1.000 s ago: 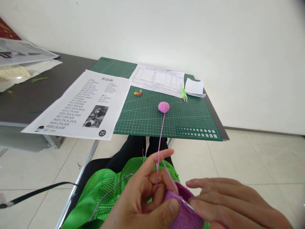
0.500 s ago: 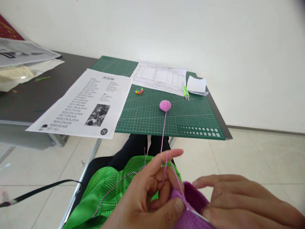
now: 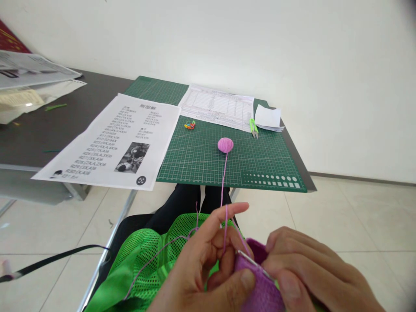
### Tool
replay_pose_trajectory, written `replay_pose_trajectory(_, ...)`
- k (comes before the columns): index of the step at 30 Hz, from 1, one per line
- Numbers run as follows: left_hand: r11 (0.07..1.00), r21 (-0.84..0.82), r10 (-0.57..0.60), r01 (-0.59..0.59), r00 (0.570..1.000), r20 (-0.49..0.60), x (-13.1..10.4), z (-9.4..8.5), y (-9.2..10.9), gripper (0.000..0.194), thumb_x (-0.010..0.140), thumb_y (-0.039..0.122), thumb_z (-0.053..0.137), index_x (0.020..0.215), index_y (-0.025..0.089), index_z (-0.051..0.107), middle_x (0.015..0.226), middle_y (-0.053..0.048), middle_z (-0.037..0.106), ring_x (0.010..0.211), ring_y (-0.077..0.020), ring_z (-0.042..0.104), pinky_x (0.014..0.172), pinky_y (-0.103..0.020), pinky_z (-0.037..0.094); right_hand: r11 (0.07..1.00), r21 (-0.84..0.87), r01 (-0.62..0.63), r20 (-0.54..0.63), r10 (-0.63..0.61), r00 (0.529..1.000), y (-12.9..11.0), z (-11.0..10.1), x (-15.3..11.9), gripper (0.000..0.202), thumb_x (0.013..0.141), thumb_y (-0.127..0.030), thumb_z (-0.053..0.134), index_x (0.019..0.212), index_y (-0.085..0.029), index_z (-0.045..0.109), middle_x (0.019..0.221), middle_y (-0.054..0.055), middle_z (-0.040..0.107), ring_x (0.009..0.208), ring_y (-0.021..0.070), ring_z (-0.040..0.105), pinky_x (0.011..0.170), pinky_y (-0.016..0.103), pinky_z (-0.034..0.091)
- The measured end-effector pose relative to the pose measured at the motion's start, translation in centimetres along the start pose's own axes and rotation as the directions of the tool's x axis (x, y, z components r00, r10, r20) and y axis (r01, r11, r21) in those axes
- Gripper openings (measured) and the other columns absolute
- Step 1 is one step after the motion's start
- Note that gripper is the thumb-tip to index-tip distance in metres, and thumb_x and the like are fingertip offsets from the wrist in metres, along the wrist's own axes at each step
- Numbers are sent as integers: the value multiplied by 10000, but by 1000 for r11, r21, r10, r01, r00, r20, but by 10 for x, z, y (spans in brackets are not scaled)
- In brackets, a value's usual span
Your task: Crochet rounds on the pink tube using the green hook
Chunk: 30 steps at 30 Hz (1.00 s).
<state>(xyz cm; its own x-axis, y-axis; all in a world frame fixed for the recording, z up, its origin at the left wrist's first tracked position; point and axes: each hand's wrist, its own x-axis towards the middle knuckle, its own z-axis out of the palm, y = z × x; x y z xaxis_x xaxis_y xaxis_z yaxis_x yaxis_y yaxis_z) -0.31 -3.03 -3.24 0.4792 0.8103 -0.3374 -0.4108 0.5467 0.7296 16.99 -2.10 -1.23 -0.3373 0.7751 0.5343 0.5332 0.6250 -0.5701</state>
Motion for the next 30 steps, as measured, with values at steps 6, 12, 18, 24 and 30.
replay_pose_trajectory(6, 994, -4, 110, -112, 984, -140, 4, 6, -16, 593, 883, 345, 776, 1424, 456, 560, 891, 27, 634, 750, -133, 500, 694, -263, 388, 988, -122, 98, -169, -118, 979, 4, 21, 0, 294, 856, 17, 520, 629, -168, 536, 527, -33, 500, 481, 80, 447, 465, 242, 438)
replay_pose_trajectory(12, 972, 60, 232, -228, 890, -393, 12, 15, -32, 576, 909, 311, 753, 1406, 530, 559, 868, 61, 636, 666, -95, 442, 606, -197, 382, 975, -191, 109, -130, -135, 982, 14, 30, -3, 316, 846, 31, 565, 620, -175, 487, 537, -17, 480, 537, 100, 385, 494, 286, 379)
replay_pose_trajectory(18, 981, -61, 156, -183, 937, -311, 14, 8, -30, 534, 913, 263, 749, 1411, 381, 596, 891, 32, 656, 735, -98, 521, 685, -191, 435, 965, -189, 183, -229, -224, 947, 31, 43, -15, 224, 917, -4, 475, 747, -117, 568, 619, 25, 559, 569, 111, 466, 517, 294, 402)
replay_pose_trajectory(24, 988, -153, -12, -17, 982, -186, 10, -9, -12, 562, 808, 273, 849, 1343, 299, 679, 881, -4, 699, 770, -118, 566, 723, -214, 447, 954, -125, 273, -93, -285, 954, 31, 21, -12, 328, 1053, -210, 425, 832, -96, 638, 680, 29, 671, 627, 108, 620, 614, 289, 521)
replay_pose_trajectory(30, 983, -151, -120, 104, 988, -102, 6, -12, 3, 570, 760, 251, 880, 1301, 300, 710, 808, 13, 663, 699, -104, 497, 679, -209, 395, 971, -129, 200, 95, -189, 977, 13, -8, -6, 373, 1088, -309, 372, 913, -152, 661, 688, 1, 726, 636, 107, 682, 706, 280, 547)
